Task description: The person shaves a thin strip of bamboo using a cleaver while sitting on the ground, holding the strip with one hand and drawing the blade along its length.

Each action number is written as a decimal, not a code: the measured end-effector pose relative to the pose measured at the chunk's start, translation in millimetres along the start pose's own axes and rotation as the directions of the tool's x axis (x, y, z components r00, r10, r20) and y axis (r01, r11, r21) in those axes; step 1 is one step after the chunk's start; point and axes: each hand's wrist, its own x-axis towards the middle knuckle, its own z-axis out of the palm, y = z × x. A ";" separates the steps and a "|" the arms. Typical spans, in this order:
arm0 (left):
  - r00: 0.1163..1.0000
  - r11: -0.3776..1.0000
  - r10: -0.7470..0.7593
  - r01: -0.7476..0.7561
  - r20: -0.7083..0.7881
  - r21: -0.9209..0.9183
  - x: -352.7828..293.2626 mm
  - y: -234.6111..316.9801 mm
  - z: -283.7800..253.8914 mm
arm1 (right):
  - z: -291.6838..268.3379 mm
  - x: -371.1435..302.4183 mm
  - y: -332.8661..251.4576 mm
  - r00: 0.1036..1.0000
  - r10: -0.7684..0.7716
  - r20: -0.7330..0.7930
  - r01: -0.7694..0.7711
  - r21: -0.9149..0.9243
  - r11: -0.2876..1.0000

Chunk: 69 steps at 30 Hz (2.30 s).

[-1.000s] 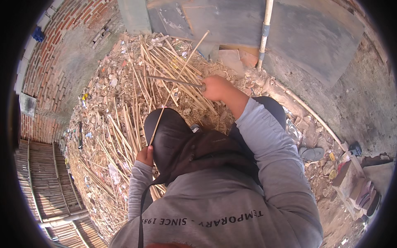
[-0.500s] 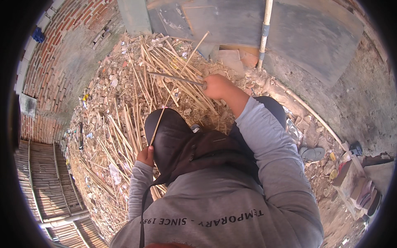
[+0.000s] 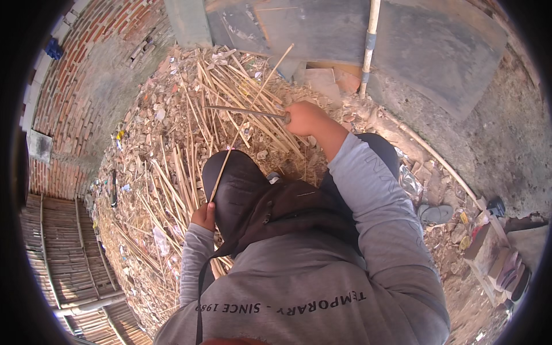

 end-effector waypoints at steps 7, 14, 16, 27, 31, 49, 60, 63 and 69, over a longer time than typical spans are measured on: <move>1.000 1.000 0.003 -0.004 -0.005 -0.025 -0.3 1.7 0.2 | 8.7 0.3 2.3 0.999 -0.050 0.011 0.050 0.013 0.999; 1.000 0.999 0.011 -0.012 -0.016 -0.040 -1.5 -4.3 2.6 | -10.4 -8.7 -14.1 0.999 -0.037 0.026 0.037 -0.024 0.999; 1.000 0.999 0.018 -0.018 -0.018 -0.040 -1.2 -1.8 2.0 | -9.9 -9.0 -13.0 0.999 -0.033 0.022 0.034 -0.029 0.999; 1.000 1.000 0.004 -0.004 -0.013 -0.025 -0.6 0.1 1.3 | 8.2 -1.1 0.2 0.997 -0.074 0.019 0.074 0.012 0.997; 1.000 0.999 0.012 -0.013 -0.021 -0.041 -0.8 -0.5 1.4 | 5.7 -2.4 -4.0 0.997 -0.069 0.028 0.068 0.018 0.997; 0.999 0.999 0.030 -0.030 -0.040 -0.018 0.5 -2.6 4.3 | -2.1 -6.4 -9.2 0.995 -0.090 0.032 0.090 -0.006 0.996; 0.998 0.999 0.033 -0.035 -0.057 -0.029 0.8 -3.0 4.3 | 8.6 -1.4 1.4 0.994 -0.112 0.015 0.111 0.034 0.993; 0.999 0.998 0.013 -0.016 -0.051 -0.065 -1.8 -0.8 3.8 | 5.9 -4.9 -11.8 0.992 -0.118 0.033 0.117 0.048 0.992; 0.999 0.997 0.014 -0.017 -0.043 -0.076 -0.8 1.0 2.2 | 6.6 -5.9 -3.8 0.989 -0.147 0.026 0.147 0.016 0.989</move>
